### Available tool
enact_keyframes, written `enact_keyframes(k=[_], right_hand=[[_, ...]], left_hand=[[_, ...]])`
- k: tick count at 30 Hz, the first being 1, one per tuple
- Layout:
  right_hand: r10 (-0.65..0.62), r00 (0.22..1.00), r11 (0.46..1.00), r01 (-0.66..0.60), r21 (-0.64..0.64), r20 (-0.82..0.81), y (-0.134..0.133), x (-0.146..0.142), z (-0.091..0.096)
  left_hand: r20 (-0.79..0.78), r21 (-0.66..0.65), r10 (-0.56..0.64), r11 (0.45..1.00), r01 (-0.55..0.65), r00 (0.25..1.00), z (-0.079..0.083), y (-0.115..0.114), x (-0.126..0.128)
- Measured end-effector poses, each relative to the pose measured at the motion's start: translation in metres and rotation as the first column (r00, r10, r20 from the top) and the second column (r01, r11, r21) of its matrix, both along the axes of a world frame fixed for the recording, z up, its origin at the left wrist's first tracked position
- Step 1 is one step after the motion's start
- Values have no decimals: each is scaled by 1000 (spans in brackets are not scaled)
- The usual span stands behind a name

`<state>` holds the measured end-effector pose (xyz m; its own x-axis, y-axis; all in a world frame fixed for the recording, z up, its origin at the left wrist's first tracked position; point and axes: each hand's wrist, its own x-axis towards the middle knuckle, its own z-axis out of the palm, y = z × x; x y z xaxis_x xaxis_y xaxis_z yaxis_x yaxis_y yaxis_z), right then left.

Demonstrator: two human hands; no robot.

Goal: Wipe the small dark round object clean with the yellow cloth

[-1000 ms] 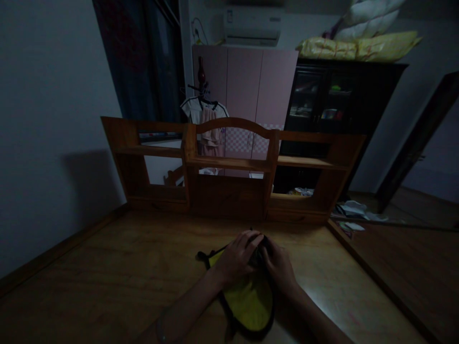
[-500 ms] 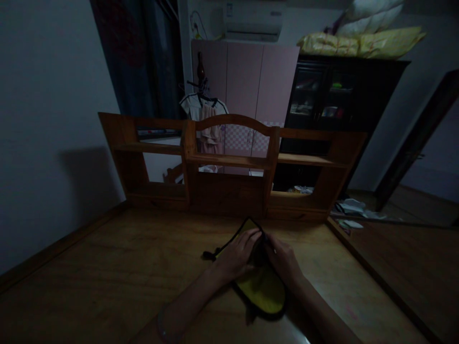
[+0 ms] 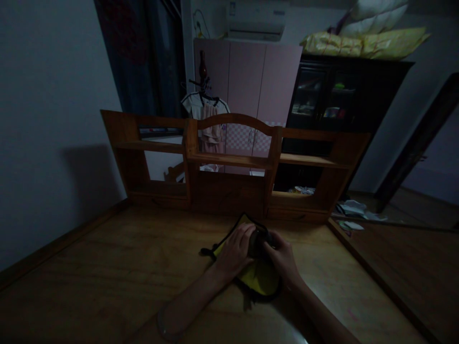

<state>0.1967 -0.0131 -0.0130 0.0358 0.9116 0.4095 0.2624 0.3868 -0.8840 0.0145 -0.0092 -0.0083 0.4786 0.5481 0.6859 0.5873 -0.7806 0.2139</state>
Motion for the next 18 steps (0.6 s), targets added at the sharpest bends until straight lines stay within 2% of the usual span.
enact_keyframes(k=[3, 9, 15, 18], right_hand=[[55, 994, 997, -61, -53, -96, 4, 0, -1], [274, 923, 939, -318, -133, -270, 3, -4, 2], [247, 941, 946, -286, -155, -230, 2, -5, -2], [235, 952, 943, -272, -190, -198, 5, -2, -9]], left_hand=[[28, 30, 3, 1000, -4, 1000, -1, 0, 0], [83, 79, -21, 997, 15, 996, -2, 0, 3], [-4, 66, -32, 997, 33, 999, 0, -5, 4], [-27, -7, -88, 996, 87, 996, 3, -6, 4]])
